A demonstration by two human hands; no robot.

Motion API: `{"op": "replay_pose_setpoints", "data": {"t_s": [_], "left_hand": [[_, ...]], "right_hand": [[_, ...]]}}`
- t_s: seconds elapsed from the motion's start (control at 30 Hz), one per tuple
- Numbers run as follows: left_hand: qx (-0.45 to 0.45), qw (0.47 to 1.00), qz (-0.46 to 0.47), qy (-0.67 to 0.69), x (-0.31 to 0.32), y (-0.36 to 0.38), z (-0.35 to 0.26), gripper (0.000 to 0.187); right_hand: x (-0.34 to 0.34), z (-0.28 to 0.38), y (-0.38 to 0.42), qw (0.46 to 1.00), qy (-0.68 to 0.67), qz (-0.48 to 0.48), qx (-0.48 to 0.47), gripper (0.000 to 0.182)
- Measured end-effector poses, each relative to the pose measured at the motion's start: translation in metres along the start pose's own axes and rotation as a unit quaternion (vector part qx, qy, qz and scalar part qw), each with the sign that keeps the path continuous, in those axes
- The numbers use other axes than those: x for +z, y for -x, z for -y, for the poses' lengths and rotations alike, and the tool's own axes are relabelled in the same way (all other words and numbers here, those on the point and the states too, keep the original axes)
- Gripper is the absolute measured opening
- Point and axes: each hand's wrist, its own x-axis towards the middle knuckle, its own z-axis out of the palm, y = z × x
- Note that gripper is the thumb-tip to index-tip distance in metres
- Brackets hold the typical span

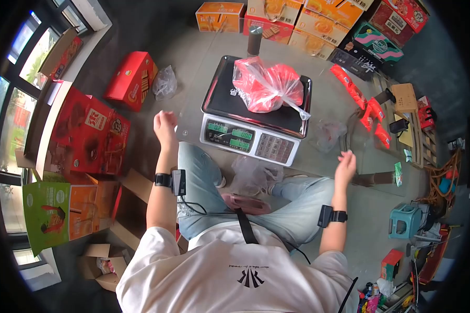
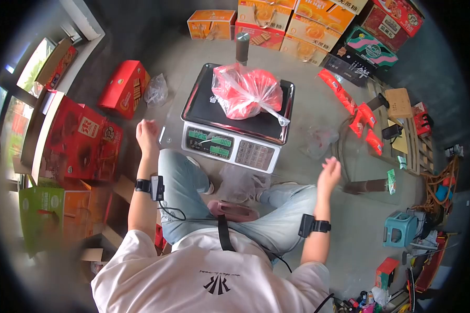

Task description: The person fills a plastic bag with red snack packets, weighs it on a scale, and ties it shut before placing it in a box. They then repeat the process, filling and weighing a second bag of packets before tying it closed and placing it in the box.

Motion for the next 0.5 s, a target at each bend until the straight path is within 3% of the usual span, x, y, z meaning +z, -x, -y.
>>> {"op": "replay_pose_setpoints", "data": {"t_s": [0.07,0.2,0.3,0.37,0.5], "left_hand": [[0.0,0.998,-0.071,-0.004,-0.026,0.006,0.023,0.034],[-0.004,0.992,-0.055,-0.11,-0.036,0.022,0.048,0.043],[0.007,0.992,-0.054,-0.111,-0.021,0.025,0.045,0.043],[0.022,0.988,-0.045,-0.145,-0.021,0.028,0.045,0.033],[0.028,0.996,-0.037,-0.07,0.016,0.047,0.027,0.015]], "right_hand": [[-0.021,-0.035,0.009,0.999,0.043,-0.006,0.018,0.034],[-0.03,-0.073,0.02,0.993,0.099,-0.027,0.053,0.033],[-0.022,-0.08,0.019,0.99,0.104,-0.056,0.078,0.026],[-0.017,-0.084,0.02,0.986,0.166,-0.024,-0.009,0.02],[-0.01,-0.074,0.02,0.977,0.208,-0.01,-0.036,0.016]]}}
